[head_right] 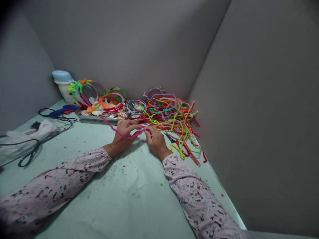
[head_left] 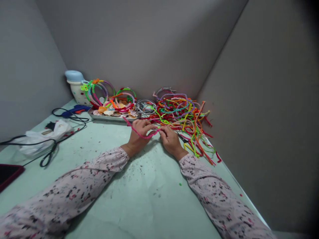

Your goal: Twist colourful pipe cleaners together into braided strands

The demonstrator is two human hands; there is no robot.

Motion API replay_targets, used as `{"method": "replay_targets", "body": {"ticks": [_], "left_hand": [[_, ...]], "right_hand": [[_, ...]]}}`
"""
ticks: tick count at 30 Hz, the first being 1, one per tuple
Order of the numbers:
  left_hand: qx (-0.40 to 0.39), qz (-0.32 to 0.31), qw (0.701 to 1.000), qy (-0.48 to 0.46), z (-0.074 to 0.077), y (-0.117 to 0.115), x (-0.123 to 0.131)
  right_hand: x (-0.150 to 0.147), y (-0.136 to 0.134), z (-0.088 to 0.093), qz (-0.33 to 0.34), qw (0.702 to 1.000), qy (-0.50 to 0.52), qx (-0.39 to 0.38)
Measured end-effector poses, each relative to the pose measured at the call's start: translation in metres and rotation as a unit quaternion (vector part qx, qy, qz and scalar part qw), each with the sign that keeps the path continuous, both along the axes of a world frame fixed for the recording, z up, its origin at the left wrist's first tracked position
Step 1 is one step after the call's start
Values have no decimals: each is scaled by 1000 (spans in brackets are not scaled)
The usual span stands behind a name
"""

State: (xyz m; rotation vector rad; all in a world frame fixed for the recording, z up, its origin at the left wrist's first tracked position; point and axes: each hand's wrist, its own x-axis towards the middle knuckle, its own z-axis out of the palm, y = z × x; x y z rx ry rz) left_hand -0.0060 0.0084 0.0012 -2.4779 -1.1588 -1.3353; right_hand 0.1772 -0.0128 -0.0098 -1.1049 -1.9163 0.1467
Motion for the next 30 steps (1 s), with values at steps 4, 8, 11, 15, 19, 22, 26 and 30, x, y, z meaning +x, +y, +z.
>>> {"method": "replay_targets", "body": {"ticks": [4, 8, 11, 15, 19, 22, 26, 30], "left_hand": [[-1, -15, 1000, 2, -3, 3, 0], [-10, -23, 1000, 4, -3, 3, 0], [-23, -24, 999, 6, -3, 3, -1], [-16, -32, 999, 0, -3, 3, 0], [-6, -40, 999, -5, -3, 3, 0], [-7, -43, 999, -12, -2, 2, 1], [-11, -49, 999, -19, -4, 2, 1], [-13, -55, 998, -27, -6, 4, 1]], "right_hand": [[-1, 0, -1, 4, 1000, -6, 5], [-1, 0, -2, 7, 1000, -14, 2], [-1, 0, -2, 9, 1000, -14, 2], [-1, 0, -3, 10, 1000, -13, 8], [-1, 1, -3, 11, 1000, -16, 17], [-1, 1, -3, 10, 1000, -21, 16], [-1, 1, -3, 12, 1000, -20, 21], [0, 3, -4, 11, 999, -28, 26]]}}
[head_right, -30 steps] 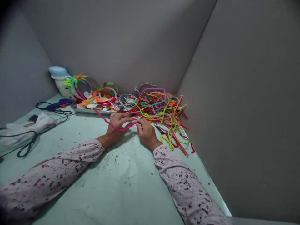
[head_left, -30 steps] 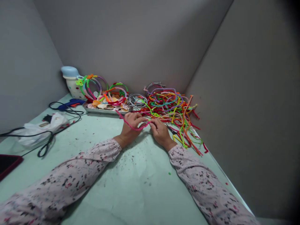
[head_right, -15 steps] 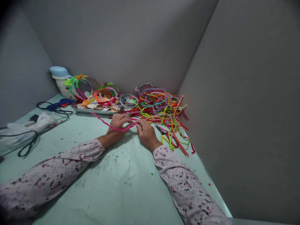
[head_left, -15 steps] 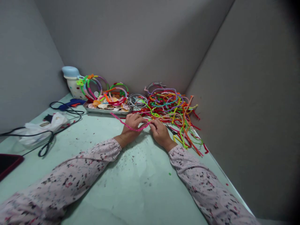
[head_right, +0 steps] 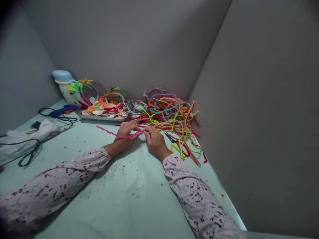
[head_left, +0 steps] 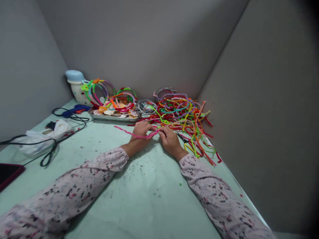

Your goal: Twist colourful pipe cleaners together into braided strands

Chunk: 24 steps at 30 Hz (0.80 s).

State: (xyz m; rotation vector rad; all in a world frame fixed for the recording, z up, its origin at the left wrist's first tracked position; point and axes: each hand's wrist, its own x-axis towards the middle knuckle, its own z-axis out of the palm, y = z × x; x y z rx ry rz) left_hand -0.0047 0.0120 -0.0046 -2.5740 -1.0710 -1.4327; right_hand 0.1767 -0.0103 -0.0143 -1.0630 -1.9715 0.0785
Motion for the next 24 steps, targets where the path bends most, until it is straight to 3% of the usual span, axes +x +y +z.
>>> {"method": "replay_targets", "body": {"ticks": [12, 24], "left_hand": [[-44, -26, 998, -21, 3, -4, -2], [-80, -14, 997, -20, 3, -5, 1]], "right_hand": [[0, 1, -1, 0, 1000, -13, 3], [1, 0, -1, -4, 1000, -13, -8]]}}
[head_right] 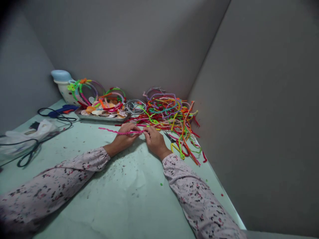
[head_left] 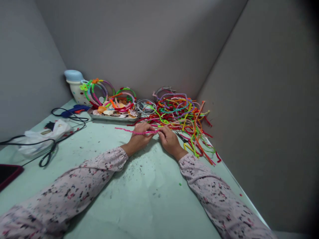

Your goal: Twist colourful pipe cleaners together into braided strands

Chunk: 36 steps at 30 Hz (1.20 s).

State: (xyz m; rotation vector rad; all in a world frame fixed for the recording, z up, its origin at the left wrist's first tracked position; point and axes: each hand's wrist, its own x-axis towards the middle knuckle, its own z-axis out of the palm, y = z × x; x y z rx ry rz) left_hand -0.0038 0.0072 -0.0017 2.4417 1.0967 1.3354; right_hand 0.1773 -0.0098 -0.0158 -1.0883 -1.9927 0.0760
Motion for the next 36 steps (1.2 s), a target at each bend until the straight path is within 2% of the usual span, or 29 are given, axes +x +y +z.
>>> {"method": "replay_targets", "body": {"ticks": [15, 23, 30, 36], "left_hand": [[-6, 15, 1000, -3, 2, -3, 0], [-47, 15, 999, -19, 1, -3, 0], [-114, 3, 992, -50, -1, -1, 0], [-125, 1, 990, -62, -5, 2, 1]], "right_hand": [[-1, -2, 1, 6, 1000, 3, -1], [-2, -2, 1, 9, 1000, -2, 5], [-2, -3, 2, 19, 1000, -13, 3], [-1, -1, 0, 10, 1000, -6, -2]]}}
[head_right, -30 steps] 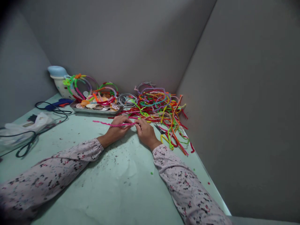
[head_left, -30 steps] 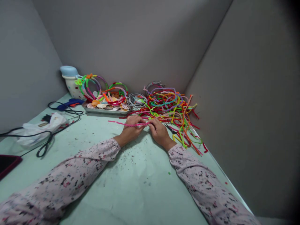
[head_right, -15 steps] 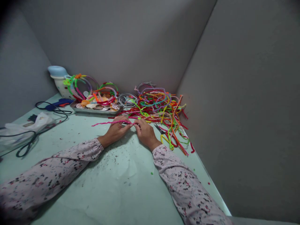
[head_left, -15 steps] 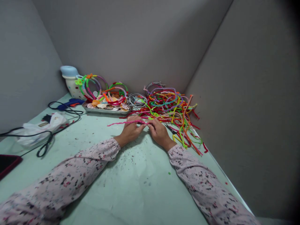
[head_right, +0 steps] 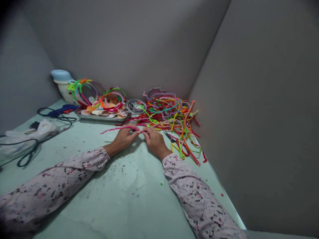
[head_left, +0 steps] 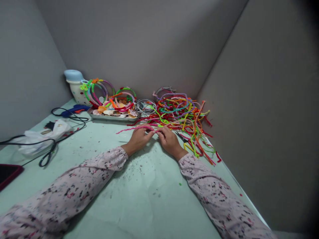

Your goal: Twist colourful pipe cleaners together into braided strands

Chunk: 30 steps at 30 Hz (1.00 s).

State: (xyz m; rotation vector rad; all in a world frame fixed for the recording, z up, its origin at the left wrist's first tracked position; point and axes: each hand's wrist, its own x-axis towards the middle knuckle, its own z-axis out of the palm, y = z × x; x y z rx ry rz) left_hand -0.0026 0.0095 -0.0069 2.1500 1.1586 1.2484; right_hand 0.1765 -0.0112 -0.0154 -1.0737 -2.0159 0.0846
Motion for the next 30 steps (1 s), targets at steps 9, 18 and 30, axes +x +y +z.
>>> {"method": "replay_targets", "body": {"ticks": [9, 18, 30], "left_hand": [[-17, 4, 1000, 22, 3, -1, 0], [-42, 6, 999, 12, 3, 1, 1], [-67, 20, 997, 23, 2, 3, 1]], "right_hand": [[0, -1, 0, 10, 1000, -5, -1], [-1, -2, 1, 17, 1000, -8, 4], [0, -1, -1, 25, 1000, -4, -10]]}}
